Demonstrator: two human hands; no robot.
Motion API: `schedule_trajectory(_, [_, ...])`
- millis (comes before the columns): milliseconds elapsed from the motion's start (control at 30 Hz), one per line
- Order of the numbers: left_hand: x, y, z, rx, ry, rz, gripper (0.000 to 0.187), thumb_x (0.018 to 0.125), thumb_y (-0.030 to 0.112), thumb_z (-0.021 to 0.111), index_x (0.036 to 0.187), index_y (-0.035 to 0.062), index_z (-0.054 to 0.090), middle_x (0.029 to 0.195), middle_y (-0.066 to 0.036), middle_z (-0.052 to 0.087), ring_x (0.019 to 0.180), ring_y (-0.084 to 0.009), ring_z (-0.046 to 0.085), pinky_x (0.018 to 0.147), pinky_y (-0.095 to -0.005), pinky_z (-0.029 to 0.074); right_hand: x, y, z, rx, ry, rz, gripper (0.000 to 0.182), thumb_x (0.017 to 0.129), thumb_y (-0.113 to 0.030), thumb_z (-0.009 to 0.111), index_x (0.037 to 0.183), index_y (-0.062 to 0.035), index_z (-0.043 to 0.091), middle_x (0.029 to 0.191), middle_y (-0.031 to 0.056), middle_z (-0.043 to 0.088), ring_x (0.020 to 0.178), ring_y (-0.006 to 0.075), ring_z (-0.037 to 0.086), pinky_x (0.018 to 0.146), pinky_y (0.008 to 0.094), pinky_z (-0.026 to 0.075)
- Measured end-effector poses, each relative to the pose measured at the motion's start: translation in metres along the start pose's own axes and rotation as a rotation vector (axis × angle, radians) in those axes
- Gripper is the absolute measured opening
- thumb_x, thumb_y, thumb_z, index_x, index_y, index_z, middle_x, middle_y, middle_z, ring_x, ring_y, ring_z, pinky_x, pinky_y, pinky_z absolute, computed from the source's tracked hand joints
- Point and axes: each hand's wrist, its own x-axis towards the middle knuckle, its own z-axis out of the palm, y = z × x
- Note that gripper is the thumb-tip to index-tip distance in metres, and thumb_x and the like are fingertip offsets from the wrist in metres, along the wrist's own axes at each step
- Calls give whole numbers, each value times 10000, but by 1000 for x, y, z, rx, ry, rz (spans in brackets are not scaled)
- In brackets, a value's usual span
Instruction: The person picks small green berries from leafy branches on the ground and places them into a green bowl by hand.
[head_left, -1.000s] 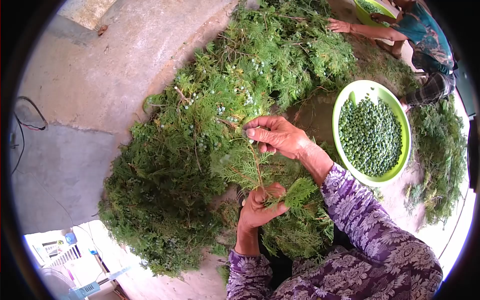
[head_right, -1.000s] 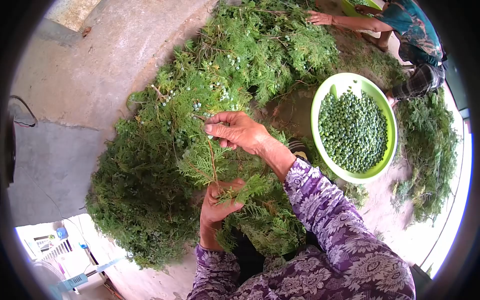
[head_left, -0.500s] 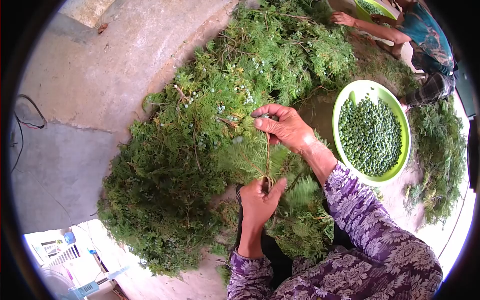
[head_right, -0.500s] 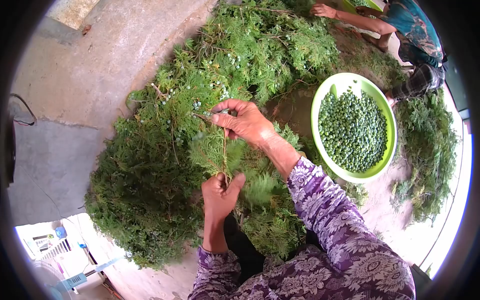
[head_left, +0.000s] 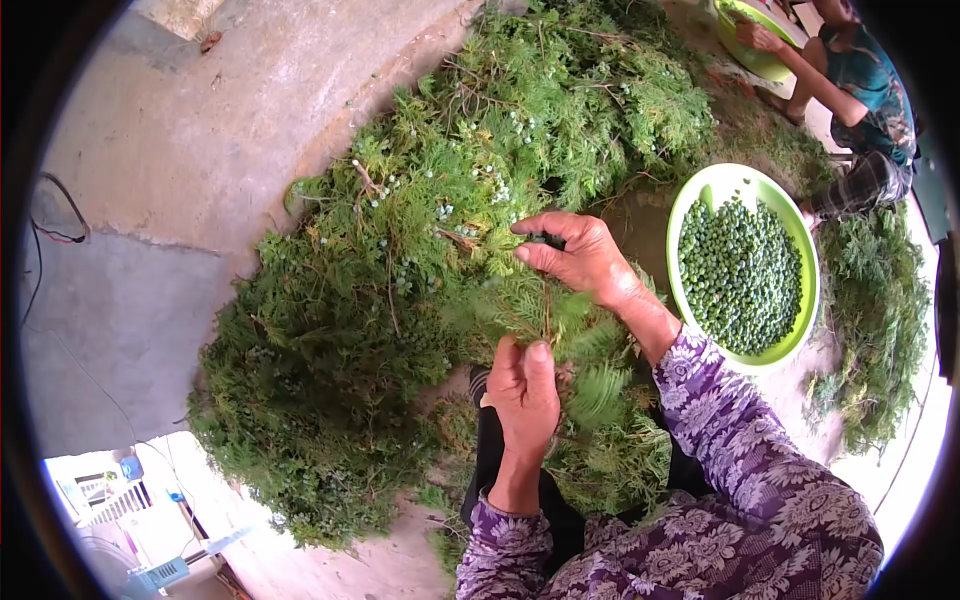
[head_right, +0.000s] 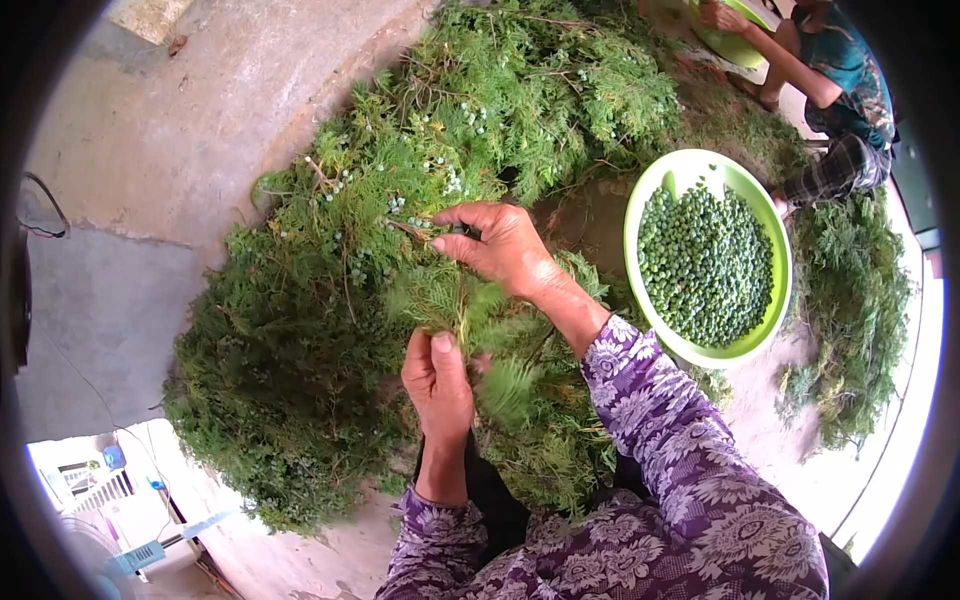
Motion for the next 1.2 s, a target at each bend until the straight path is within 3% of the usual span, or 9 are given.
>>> schedule_trajectory(100, [0,8,2,-119,131,-148,235,896,183,504,710,41,481,592,60,439,530,-14,407,477,-192,375,1,-4,-3,124,17,86,280,813,-183,629,1044,-27,596,773,-14,584,684,48,509,620,218,450])
schedule_trajectory(267, [4,5,-4,84,38,13,256,872,167,547,661,27,508,569,69,413,521,-15,322,461,-183,258,0,-7,-7,252,38,177,266,815,-157,623,1018,13,602,716,10,590,597,46,501,550,214,443])
schedule_trajectory(400, [2,14,-6,73,42,-162,225,860,129,549,665,20,524,568,68,429,527,-13,332,469,-183,256,-2,-7,-6,197,91,123,269,829,-153,599,1041,12,593,690,20,597,566,47,502,514,214,453])
schedule_trajectory(500, [-6,11,-13,34,6,-174,216,846,113,554,655,16,527,573,63,449,528,-13,348,476,-183,268,12,5,-42,216,337,319,243,839,-148,575,1029,0,593,744,61,624,512,65,496,469,187,434])
schedule_trajectory(533, [-8,10,-14,-2,-21,-106,211,840,109,556,653,14,530,577,60,462,527,-14,358,478,-184,278,13,6,-58,586,285,208,180,854,-130,549,975,-7,598,774,68,615,524,66,500,449,178,417])
schedule_trajectory(600, [-6,13,-17,-8,-25,-156,187,821,89,592,661,20,524,585,69,425,552,-14,340,497,-187,282,8,2,-62,911,277,383,122,861,-101,528,912,-11,592,802,79,611,561,74,522,436,179,411])
schedule_trajectory(800, [-2,21,-30,-97,-178,-97,206,757,103,646,600,22,539,534,50,437,503,-29,363,460,-208,272,6,15,-44,772,-190,524,102,808,-95,599,878,-25,575,734,53,601,557,65,538,382,164,358])
schedule_trajectory(967, [1,22,-36,-65,-253,-49,196,740,111,659,609,5,558,523,24,461,482,-47,381,449,-216,279,-1,7,-33,657,-348,587,220,814,-266,622,871,-53,618,731,-2,602,566,65,523,478,189,407])
schedule_trajectory(1200, [1,25,-38,-3,-218,9,189,717,112,682,624,-9,571,532,11,467,507,-68,399,468,-232,297,-3,2,-30,470,-497,458,350,882,-354,499,873,-25,620,863,20,603,815,116,519,778,273,401])
